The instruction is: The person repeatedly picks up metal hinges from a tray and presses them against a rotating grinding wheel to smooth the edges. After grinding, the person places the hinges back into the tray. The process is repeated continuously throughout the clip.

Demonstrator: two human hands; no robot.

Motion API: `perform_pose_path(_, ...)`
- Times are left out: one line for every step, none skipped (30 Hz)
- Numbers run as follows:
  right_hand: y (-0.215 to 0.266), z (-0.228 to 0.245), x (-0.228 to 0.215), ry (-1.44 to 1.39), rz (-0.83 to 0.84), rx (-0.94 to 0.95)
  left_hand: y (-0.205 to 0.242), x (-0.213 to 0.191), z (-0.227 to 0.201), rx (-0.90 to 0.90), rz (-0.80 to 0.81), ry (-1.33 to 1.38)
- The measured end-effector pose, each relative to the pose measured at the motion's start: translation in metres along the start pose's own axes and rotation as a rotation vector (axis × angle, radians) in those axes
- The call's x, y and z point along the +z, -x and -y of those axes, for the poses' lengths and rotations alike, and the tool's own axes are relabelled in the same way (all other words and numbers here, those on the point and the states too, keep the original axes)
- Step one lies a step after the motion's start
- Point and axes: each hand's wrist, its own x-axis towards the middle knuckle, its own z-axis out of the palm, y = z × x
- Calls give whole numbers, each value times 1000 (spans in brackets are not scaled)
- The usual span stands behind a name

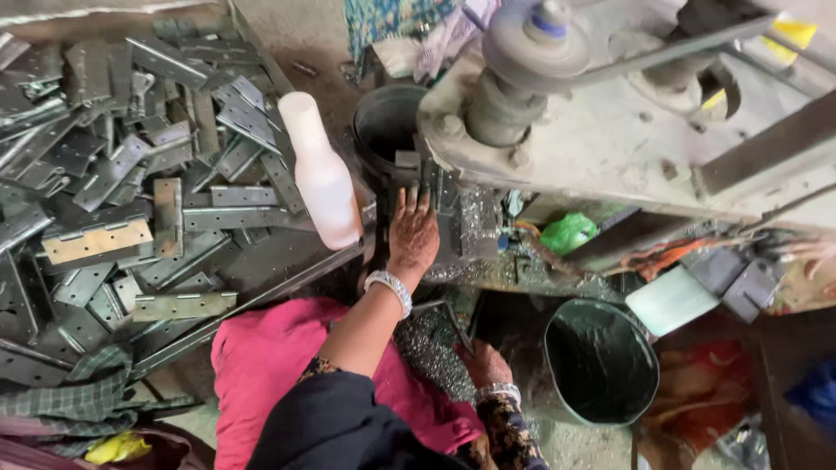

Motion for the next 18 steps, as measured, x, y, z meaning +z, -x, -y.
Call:
perform_pose_path(-13,-5,-3,37,48,13,-6,-5,1,-11,16,1)
perform_pose_path(-22,-11,0,72,109,31,-6,-7,2,-20,46,0)
perform_pose_path(-28,-18,4,53,96,25,-7,-8,2,-30,77,0)
perform_pose_path(-33,-23,11,47,97,39,-10,-11,2,-41,94,-22)
perform_pose_path(-36,-28,21,32,96,47,-12,-12,2,-51,111,-44)
perform_pose_path(-37,-32,31,-1,94,54,-17,-14,-2,-56,124,-63)
perform_pose_path(-36,-34,45,-42,84,48,-20,-16,-2,-59,135,-74)
perform_pose_path(-31,-36,59,-60,33,22,-21,-17,-5,-65,145,-84)
perform_pose_path(-27,-43,66,-37,-30,9,-22,-19,-12,-71,154,-94)
perform_pose_path(-27,-44,72,-1,-74,-35,-17,-24,-9,-82,59,-17)
perform_pose_path(-30,-45,73,95,-160,-104,-11,-30,-6,-93,-39,56)
perform_pose_path(-23,-45,81,29,-82,-60,5,-33,-2,-94,-121,123)
perform_pose_path(-15,-47,81,-35,-2,-14,29,-36,5,-33,-185,178)
perform_pose_path(-24,-46,68,-97,63,22,46,-45,13,30,-268,225)
perform_pose_path(-31,-43,53,14,7,-21,63,-56,21,95,-351,270)
perform_pose_path(-27,-40,42,107,-46,-41,87,-63,32,98,-276,344)
perform_pose_path(-30,-31,30,121,9,13,108,-70,54,99,-200,418)
perform_pose_path(-29,-28,14,138,62,77,123,-74,78,112,-189,357)
